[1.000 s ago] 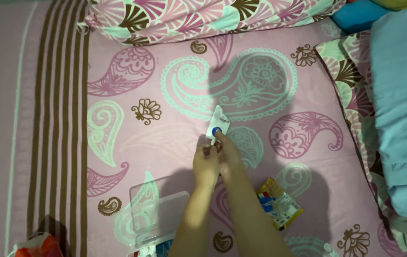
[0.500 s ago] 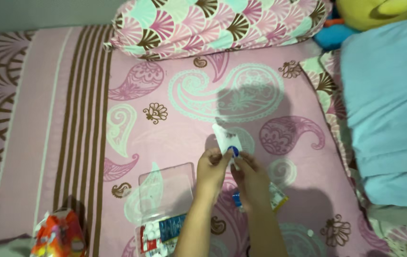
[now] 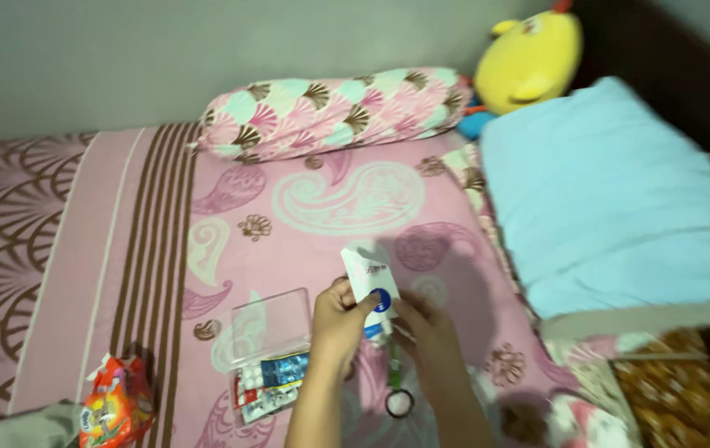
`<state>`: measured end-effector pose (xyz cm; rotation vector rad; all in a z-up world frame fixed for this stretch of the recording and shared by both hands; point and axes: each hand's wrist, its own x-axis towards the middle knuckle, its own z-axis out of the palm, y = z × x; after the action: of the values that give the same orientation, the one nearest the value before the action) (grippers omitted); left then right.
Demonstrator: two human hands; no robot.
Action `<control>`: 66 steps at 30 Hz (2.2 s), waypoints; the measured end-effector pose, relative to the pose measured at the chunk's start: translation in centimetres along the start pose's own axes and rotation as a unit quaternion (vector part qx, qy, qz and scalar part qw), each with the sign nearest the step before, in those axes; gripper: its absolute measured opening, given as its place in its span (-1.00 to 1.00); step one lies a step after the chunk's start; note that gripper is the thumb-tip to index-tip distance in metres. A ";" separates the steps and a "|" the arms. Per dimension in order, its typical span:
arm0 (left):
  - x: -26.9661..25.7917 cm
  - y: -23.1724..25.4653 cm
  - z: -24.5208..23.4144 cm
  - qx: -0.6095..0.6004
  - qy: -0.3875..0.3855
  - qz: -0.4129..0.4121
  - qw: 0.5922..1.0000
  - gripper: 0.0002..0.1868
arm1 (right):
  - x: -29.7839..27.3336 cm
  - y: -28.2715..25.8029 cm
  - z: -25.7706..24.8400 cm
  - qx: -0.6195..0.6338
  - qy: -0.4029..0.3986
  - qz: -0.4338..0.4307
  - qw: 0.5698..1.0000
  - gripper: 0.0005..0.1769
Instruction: The person organizes various personal care and medical items on a bed, placing some into a plastic container, discarding packaging into a trash bag, and arranging bottles and tubes on a tiered shelf.
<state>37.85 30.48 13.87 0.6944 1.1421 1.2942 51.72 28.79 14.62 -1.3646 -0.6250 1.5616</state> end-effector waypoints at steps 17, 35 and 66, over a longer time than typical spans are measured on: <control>-17.6 4.0 -6.0 0.148 -0.169 0.004 0.974 -0.71 | -21.6 4.1 2.0 -0.030 0.088 -0.122 0.988 -0.80; -27.8 2.7 -0.9 0.172 -0.360 -0.065 0.915 -0.75 | -37.6 6.2 -4.0 0.131 0.135 -0.130 0.974 -0.88; -48.4 -2.1 18.3 0.116 -0.527 -0.168 0.825 -0.79 | -54.9 9.4 -26.2 0.522 0.217 -0.311 0.764 -0.82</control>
<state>60.71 -12.97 30.41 1.1273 0.4400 0.3084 70.35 -28.78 25.93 -0.4956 0.1372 0.7307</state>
